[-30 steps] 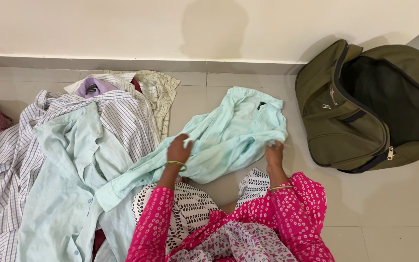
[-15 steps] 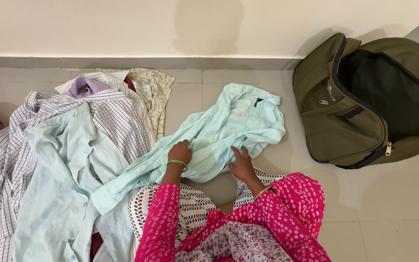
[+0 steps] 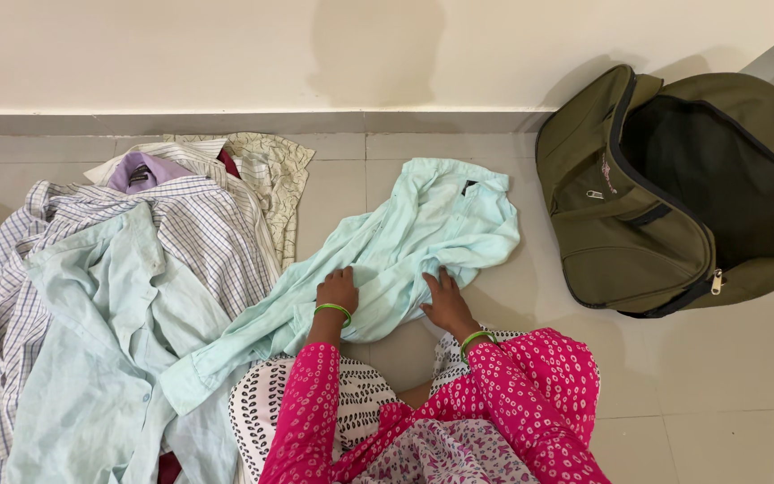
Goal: The person buttons a light blue shirt by hand and then smooths it out and folds it while sitting on the floor.
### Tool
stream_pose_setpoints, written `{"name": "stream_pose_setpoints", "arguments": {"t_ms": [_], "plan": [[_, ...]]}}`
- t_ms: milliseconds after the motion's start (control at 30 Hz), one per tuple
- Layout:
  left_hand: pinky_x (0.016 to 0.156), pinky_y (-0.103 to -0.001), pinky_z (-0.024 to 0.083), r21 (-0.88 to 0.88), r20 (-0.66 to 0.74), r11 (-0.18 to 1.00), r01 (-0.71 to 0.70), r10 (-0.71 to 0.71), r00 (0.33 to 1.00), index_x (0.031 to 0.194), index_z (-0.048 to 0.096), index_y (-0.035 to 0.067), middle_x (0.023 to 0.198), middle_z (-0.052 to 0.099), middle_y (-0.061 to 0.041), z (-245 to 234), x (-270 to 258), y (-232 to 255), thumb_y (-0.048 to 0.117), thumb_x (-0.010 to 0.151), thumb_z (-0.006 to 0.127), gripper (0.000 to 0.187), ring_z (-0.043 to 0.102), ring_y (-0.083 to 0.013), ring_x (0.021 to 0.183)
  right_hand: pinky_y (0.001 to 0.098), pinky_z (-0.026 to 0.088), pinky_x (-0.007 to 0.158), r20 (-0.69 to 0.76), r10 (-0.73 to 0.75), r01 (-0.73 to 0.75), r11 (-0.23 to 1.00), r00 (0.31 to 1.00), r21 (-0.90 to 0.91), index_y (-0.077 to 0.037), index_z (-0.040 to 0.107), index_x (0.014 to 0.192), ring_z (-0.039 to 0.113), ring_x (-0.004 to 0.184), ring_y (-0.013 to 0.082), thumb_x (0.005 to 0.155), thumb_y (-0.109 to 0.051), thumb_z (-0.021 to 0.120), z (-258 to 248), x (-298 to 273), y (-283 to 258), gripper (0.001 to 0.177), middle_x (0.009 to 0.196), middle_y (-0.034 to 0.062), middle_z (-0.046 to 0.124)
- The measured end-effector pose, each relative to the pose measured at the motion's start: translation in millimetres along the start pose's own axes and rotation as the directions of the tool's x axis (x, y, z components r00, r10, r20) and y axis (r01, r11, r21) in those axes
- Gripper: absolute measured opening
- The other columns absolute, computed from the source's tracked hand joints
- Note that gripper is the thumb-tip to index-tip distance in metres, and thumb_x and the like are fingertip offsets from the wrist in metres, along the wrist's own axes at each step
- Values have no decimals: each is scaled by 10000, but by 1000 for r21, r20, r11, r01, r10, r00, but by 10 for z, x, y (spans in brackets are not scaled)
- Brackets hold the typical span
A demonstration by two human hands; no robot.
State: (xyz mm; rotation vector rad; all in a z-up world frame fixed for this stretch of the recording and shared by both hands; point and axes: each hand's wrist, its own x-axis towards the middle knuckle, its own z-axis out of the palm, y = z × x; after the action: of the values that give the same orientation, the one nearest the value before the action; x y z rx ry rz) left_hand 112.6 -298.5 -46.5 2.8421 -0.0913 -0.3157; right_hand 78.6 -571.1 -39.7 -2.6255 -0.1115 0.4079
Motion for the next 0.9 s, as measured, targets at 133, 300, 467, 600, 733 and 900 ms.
{"name": "stream_pose_setpoints", "arguments": {"t_ms": [133,300,467,600,733,900], "plan": [[1014,-533,470,-33,-28,999,19,-20,999,1401,457,74,1455,500,-150,24,39,19,257,897,692,585,478,-347,1360,477,361,1179,-35,-62,62,998,997,-4,-198,336,1518,248,1495,462,796,-150,819,-53,96,35,870,1667,203,145],[1025,-484,482,-60,-190,994,-96,83,978,1388,453,20,1453,475,-247,80,71,28,263,850,724,649,459,-441,1349,455,359,1189,-72,-149,143,986,986,-91,-137,281,1566,244,1513,437,743,2,782,-92,234,80,973,1688,176,148],[986,-503,509,-85,-31,996,-2,-1,1000,1399,430,34,1446,500,-216,31,67,158,343,897,683,642,522,-420,1274,440,307,1212,-38,-171,169,984,985,-56,-109,213,1569,209,1520,422,681,-34,829,-207,471,220,1083,1680,162,113],[958,-517,531,-164,76,981,106,-94,993,1387,429,34,1367,565,-205,-37,74,104,462,941,628,649,587,-381,1228,463,269,1229,-94,-199,185,973,976,-139,-59,207,1577,206,1506,451,743,-104,807,-426,715,400,1028,1664,190,143],[940,-521,519,-223,-23,974,27,-33,999,1359,445,23,1347,564,-225,14,147,53,467,966,596,612,587,-412,1174,480,297,1233,-167,-126,55,925,978,-377,-88,255,1629,264,1535,404,886,-35,608,-718,803,547,824,1669,163,262],[945,-505,534,-225,-74,974,-17,0,997,1319,505,34,1318,611,-215,172,180,48,309,1032,529,398,631,-408,1136,576,315,1143,-381,-97,-40,942,919,-334,-130,510,1422,388,1418,373,825,-32,604,-651,651,365,612,1561,141,387]]}}
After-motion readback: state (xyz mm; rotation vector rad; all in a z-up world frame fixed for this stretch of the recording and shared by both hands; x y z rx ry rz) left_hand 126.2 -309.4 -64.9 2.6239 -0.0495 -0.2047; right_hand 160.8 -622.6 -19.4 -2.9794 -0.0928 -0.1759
